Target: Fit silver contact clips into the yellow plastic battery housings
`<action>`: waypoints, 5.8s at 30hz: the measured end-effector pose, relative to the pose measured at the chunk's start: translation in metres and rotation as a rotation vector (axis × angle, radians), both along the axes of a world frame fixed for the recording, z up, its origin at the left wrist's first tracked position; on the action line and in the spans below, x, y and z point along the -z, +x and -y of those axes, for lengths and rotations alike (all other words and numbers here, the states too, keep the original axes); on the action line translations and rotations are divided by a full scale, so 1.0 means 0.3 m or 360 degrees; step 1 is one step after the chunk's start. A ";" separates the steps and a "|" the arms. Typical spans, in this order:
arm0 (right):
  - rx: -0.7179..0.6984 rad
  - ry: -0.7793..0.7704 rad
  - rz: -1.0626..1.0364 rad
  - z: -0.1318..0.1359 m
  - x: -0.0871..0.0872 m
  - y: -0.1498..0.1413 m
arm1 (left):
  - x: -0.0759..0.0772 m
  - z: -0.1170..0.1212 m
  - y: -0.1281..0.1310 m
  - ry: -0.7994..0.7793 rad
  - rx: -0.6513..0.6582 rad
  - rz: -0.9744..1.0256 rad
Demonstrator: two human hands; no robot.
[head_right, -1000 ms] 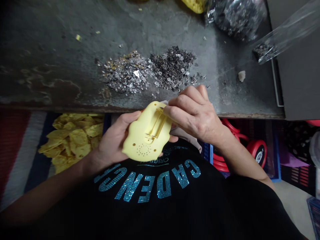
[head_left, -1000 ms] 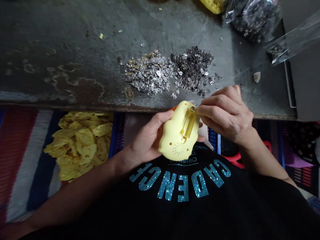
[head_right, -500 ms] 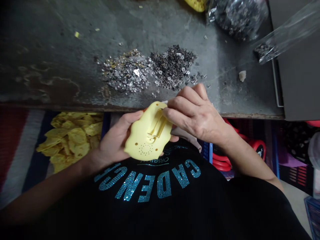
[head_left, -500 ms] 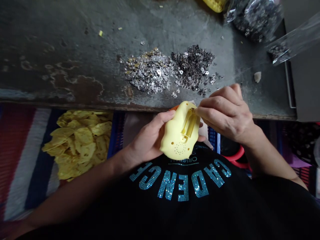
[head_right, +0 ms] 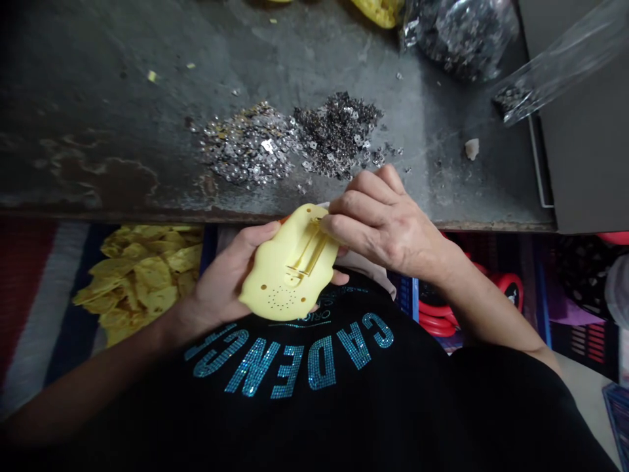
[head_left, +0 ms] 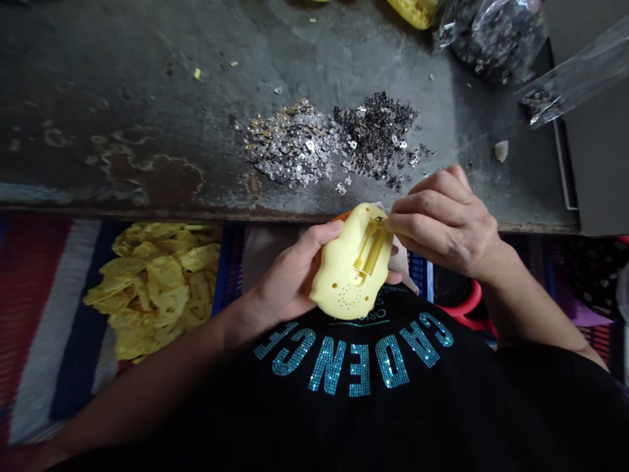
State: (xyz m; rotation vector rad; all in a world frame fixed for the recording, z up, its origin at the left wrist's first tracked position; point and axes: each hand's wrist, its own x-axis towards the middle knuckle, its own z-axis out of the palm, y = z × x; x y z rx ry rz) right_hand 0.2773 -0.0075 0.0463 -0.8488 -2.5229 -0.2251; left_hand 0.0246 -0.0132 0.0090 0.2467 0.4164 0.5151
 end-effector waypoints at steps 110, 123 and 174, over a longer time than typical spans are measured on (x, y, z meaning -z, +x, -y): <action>0.0034 -0.0468 -0.0506 0.026 0.002 -0.018 | -0.038 0.007 -0.004 0.0087 0.0067 -0.0174; 0.0049 -0.0280 -0.0312 0.046 0.018 -0.024 | -0.009 0.024 0.009 0.0082 -0.0068 -0.0187; 0.0207 -0.0123 -0.0532 0.115 -0.003 -0.103 | -0.020 0.107 -0.052 0.0410 -0.0372 -0.0181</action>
